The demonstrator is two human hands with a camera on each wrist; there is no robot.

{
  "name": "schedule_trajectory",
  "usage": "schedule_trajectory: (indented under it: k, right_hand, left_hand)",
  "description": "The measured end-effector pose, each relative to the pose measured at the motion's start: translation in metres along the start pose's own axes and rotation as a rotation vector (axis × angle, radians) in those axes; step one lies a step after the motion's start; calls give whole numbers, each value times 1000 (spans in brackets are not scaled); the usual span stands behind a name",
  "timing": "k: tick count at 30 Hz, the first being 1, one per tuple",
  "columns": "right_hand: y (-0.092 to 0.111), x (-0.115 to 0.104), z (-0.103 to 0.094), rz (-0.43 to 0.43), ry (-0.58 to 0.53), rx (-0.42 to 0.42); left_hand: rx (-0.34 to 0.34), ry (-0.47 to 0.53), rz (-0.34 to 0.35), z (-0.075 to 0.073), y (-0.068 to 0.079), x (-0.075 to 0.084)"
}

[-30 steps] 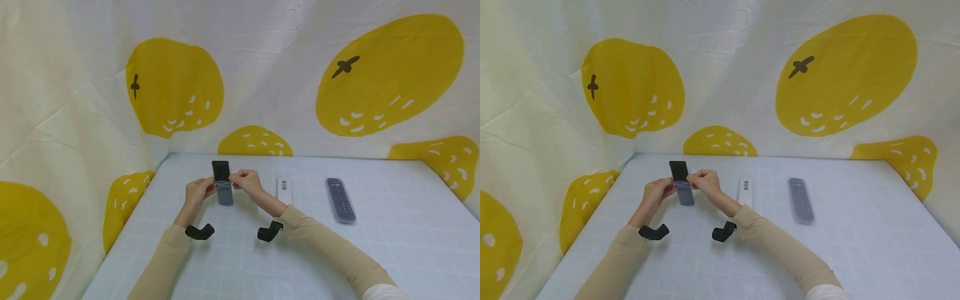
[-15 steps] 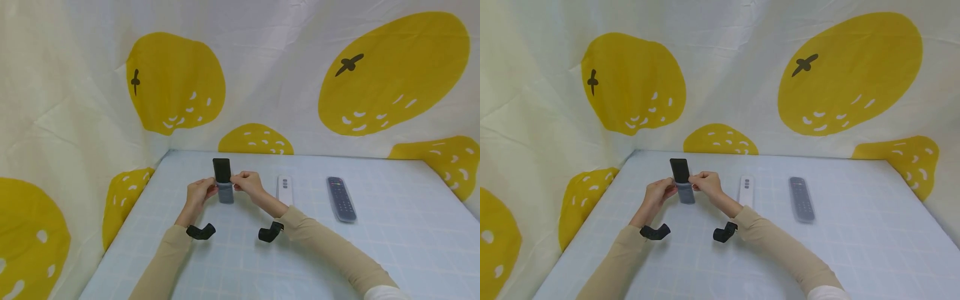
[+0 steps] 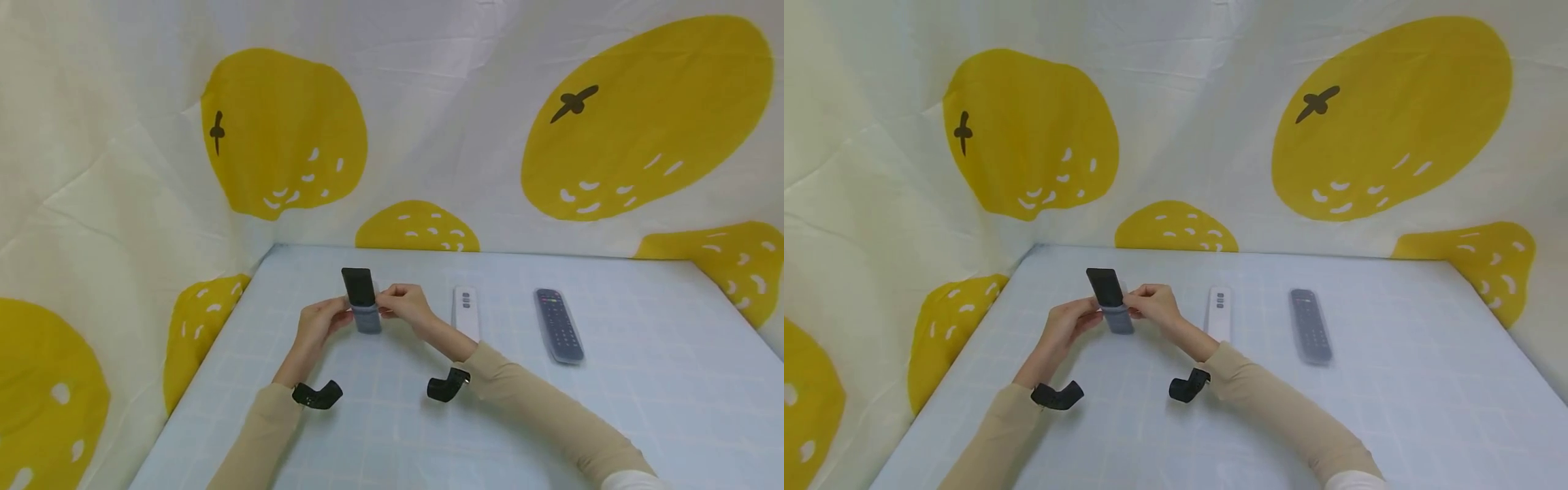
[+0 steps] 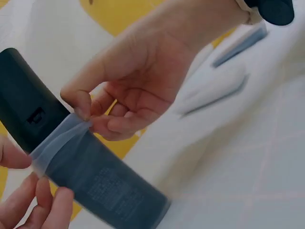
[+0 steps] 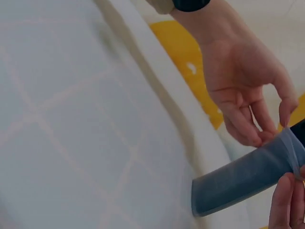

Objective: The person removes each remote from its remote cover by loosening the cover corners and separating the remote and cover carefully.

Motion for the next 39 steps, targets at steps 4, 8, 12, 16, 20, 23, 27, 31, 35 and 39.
schedule_trajectory:
  k: [4,8,12,16,20,23,27,31,35,39]
  right_hand:
    - [-5,1,-3,16,-4,-5]
    - [-5,-2,-6,8,8,-26]
    - [-3,-5,-12,6,12,-22]
    - [-5,-4,-15,28,-16,-19]
    - [-8,-3,-13,38,-124,-53]
    - [-8,0,-9,42,-205,-102]
    - [-6,5,-5,66,-207,-139]
    - [-9,9,-5,93,-174,-117]
    - [-14,12,-5,119,-203,-103]
    - [-18,14,-4,156,-254,-117]
  left_hand:
    - [-87,-13,24,7,1,7]
    - [-162,-124,59,12,-1,11]
    - [-202,-219,104,15,-4,12]
    - [-200,-255,137,18,-6,16]
    - [-161,-272,144,18,-10,21]
    - [-133,-256,136,17,-13,20]
    - [-103,-194,104,14,-17,17]
    - [-86,-133,47,14,-20,13]
    - [-70,-97,-8,13,-22,10]
    - [-56,-89,-49,12,-23,7]
Point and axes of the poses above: each hand's wrist, its own y-axis away from the middle knuckle, its own z-axis out of the palm, x = y × z, the point moved 10 cm from there along -y, towards the middle knuckle, and after that the axes turned 2 degrees about -x, right-handed, at the moved point
